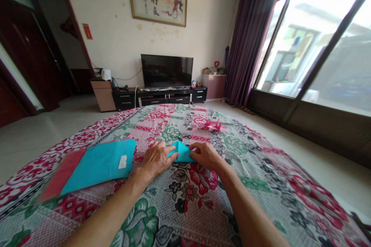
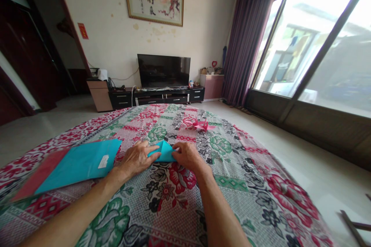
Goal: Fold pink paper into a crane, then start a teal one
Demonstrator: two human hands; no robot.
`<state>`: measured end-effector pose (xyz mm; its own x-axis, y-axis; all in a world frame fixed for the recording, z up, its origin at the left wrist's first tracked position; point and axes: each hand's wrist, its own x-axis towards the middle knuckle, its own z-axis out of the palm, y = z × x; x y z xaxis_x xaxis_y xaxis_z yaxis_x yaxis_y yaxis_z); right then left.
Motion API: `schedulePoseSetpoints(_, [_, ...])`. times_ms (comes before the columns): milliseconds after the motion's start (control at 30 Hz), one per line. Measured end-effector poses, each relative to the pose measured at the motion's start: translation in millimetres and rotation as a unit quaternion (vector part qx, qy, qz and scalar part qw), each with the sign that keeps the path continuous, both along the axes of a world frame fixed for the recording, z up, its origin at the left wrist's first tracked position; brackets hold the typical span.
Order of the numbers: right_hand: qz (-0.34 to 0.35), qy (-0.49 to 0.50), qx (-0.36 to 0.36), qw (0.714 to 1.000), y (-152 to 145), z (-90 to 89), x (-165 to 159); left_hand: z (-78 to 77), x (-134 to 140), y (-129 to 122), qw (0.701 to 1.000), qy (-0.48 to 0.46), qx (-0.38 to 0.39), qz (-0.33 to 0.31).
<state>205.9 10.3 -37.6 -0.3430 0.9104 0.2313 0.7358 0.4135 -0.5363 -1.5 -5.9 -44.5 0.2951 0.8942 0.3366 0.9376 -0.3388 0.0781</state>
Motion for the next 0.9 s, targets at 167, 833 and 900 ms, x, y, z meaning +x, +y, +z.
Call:
schedulePoseSetpoints(167, [-0.024,-0.034,0.004,0.999,2,-0.8,-4,2.3,1,-2,1.0,-0.001,-0.002,0.011])
schedulePoseSetpoints(833, [-0.09,-0.111,-0.005,0.99,6,4.5,-24,-7.4,0,3,0.999,-0.045,-0.002,0.015])
schedulePoseSetpoints(900, [-0.088,-0.083,-0.027,0.992,7,4.8,-22,-3.6,0,2,0.998,-0.052,-0.017,0.019])
